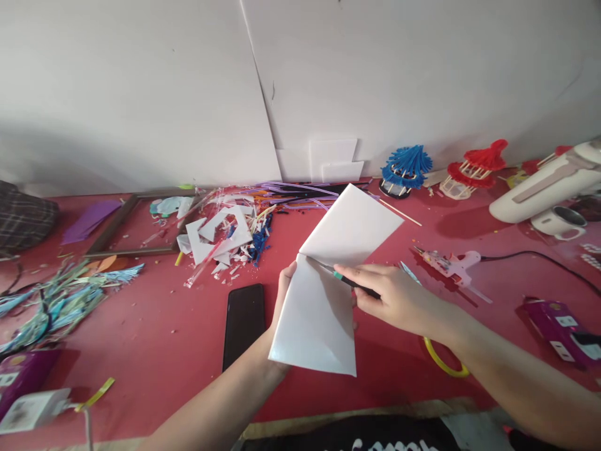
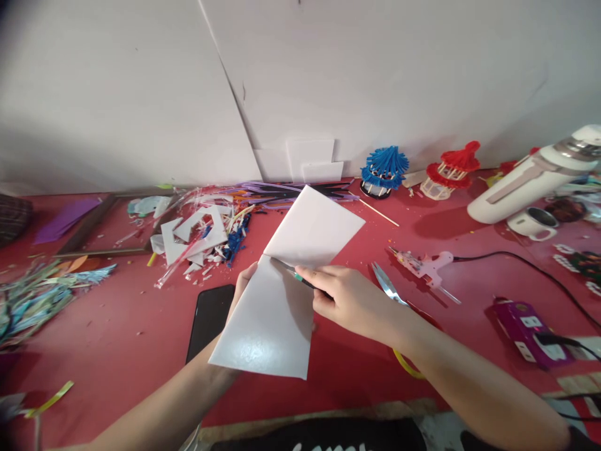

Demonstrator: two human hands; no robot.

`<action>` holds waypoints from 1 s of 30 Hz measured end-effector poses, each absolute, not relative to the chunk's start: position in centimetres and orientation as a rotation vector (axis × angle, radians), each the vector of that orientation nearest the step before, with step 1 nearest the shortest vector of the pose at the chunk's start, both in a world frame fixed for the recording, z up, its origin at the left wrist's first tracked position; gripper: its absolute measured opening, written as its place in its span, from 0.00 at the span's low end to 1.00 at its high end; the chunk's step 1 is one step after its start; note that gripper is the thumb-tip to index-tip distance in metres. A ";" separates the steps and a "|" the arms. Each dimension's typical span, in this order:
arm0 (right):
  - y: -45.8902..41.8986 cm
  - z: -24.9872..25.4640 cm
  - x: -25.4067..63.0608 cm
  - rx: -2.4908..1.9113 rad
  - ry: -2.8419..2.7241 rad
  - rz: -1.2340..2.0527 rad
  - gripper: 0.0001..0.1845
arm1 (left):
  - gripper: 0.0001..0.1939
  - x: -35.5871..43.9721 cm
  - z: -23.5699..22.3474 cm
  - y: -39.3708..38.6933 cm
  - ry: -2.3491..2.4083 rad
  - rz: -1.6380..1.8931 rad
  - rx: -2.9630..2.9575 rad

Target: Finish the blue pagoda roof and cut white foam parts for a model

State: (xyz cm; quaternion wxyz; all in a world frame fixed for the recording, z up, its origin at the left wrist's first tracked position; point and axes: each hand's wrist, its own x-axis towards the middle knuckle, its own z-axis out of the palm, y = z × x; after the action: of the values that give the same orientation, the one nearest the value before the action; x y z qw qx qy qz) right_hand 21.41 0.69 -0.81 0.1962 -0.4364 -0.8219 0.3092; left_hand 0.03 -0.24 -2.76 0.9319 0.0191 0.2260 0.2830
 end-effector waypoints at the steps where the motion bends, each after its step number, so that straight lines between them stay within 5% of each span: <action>1: 0.7 -0.9 21.5 -1.234 -2.299 0.869 0.28 | 0.37 -0.1 -2.8 -0.2 0.463 0.589 0.035; 16: -0.2 -0.5 23.3 -1.282 -2.302 0.922 0.30 | 0.33 -0.3 -2.9 -0.2 0.430 0.628 0.047; 25: -0.9 -0.6 24.3 -1.399 -2.297 0.975 0.29 | 0.39 -0.3 -3.3 -0.3 0.433 0.614 0.073; 30: -1.2 -0.9 24.8 -1.364 -2.313 0.961 0.29 | 0.33 -0.3 -3.3 -0.4 0.419 0.618 0.076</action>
State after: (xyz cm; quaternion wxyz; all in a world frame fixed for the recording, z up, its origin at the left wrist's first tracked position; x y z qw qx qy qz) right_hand 24.85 -1.24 -0.85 0.1444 -0.4733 -0.8024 0.3336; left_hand -0.26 -0.36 -3.26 0.9304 0.0372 0.2047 0.3017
